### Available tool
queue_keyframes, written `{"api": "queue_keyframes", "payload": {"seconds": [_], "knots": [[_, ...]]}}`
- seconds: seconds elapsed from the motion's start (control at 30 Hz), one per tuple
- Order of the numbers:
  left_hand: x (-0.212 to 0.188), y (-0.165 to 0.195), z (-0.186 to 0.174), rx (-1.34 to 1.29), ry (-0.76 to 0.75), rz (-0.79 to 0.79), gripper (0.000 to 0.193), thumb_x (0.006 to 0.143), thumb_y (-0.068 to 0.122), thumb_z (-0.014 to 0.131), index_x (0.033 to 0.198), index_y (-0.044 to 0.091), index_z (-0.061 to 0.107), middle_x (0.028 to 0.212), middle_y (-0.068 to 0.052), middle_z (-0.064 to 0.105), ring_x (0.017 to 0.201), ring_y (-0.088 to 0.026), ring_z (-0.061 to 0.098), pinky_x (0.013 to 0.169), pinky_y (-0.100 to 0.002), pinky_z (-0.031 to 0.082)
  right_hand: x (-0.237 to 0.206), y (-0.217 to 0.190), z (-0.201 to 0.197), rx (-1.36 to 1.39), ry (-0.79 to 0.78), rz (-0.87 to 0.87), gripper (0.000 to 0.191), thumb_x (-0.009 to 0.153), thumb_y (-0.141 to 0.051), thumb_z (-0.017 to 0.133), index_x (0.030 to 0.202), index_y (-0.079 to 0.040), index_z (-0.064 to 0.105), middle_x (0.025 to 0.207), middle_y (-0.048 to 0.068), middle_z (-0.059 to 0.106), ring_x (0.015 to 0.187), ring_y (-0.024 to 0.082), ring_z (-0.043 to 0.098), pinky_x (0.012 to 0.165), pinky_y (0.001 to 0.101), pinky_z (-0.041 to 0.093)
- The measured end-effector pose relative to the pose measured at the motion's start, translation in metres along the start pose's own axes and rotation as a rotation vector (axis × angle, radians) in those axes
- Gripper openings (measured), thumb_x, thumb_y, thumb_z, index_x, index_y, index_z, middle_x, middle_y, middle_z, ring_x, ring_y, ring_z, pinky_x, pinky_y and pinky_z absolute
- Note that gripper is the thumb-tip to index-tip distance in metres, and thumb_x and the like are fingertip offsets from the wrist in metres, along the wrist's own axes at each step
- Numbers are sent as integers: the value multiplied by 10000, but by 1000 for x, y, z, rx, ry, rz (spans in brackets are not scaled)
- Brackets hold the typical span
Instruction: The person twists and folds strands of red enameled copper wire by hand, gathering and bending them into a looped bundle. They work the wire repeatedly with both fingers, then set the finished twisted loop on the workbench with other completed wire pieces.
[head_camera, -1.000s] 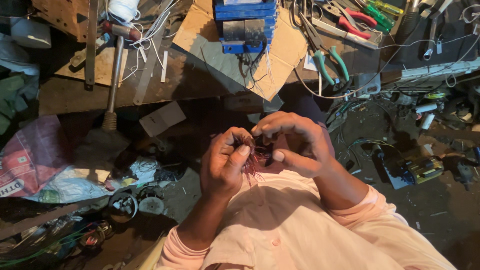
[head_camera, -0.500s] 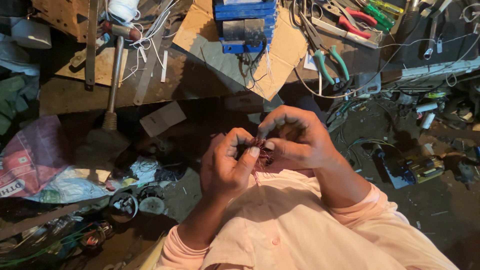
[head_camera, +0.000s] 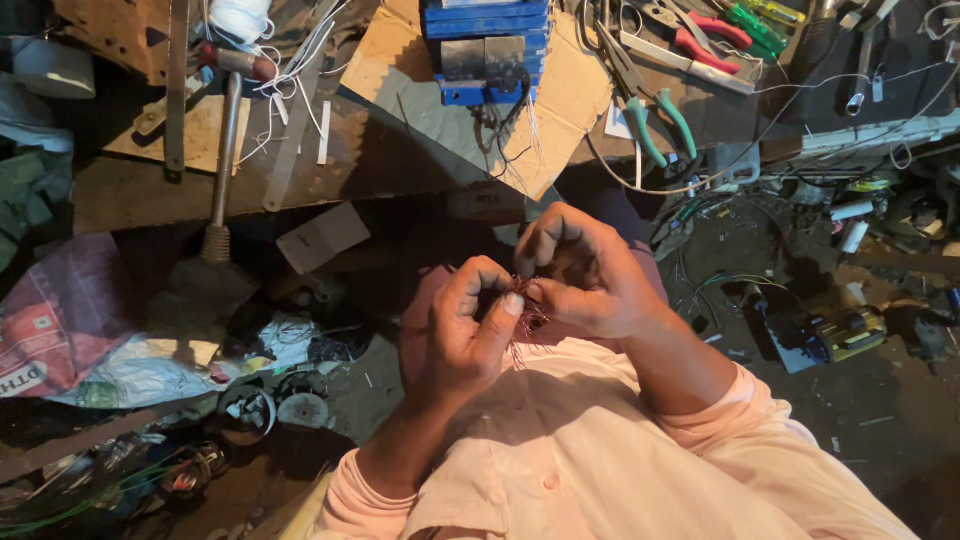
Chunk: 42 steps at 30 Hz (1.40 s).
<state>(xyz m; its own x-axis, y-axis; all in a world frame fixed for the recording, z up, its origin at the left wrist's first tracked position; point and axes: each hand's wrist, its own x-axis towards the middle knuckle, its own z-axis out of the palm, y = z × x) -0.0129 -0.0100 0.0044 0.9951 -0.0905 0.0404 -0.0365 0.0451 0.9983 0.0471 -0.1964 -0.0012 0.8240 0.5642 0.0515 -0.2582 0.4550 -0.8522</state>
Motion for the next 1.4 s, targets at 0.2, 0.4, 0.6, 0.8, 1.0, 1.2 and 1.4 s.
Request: {"api": "queue_keyframes", "payload": {"seconds": [0.2,0.4,0.6,0.8,1.0,1.2,1.4], "knots": [[-3,-5,4,-60,42,62,71,1018,85,583,1011,17,562,907,0,546,835,-55,484,758,-222,428,0,7,1,39,93,-1,292,848,91,681,985,-40,458,1002,108,591,900,122,542,782,267,457],[-5,-11,3,-182,51,-26,66,1016,88,584,1015,26,563,900,26,524,816,-37,461,741,-207,407,1,12,-6,64,35,-83,249,902,50,695,1046,-26,507,1019,112,596,934,148,555,818,284,446],[-5,-3,0,-76,79,-61,87,1005,110,601,1001,25,582,847,30,508,784,-37,445,709,-201,387,-1,4,-10,192,35,-26,312,928,-41,700,1189,6,536,1146,168,650,1090,226,642,911,348,523],[-2,16,-3,158,151,-44,119,961,149,623,941,33,610,848,-7,570,770,-79,507,713,-228,435,-6,1,-4,139,-27,-58,337,958,-52,709,1233,39,536,1196,197,660,1157,257,651,1036,410,537],[2,22,-3,203,158,5,123,950,158,636,952,36,624,869,-48,622,842,-138,562,798,-277,466,-12,2,-7,42,-93,-101,235,981,-30,707,1158,44,571,1090,190,682,1044,230,668,924,364,541],[-2,9,-4,-7,51,-98,104,978,121,618,937,25,622,824,3,580,785,-62,511,718,-229,424,-3,2,-10,-64,45,1,176,963,-36,717,1084,61,634,1033,137,658,944,193,651,850,332,526],[-2,-2,0,-213,-6,-67,62,1001,71,583,972,16,576,875,14,576,824,-38,503,741,-210,429,7,-10,-9,-421,-110,-179,143,930,-86,750,950,40,687,915,94,644,844,151,604,743,284,481]]}}
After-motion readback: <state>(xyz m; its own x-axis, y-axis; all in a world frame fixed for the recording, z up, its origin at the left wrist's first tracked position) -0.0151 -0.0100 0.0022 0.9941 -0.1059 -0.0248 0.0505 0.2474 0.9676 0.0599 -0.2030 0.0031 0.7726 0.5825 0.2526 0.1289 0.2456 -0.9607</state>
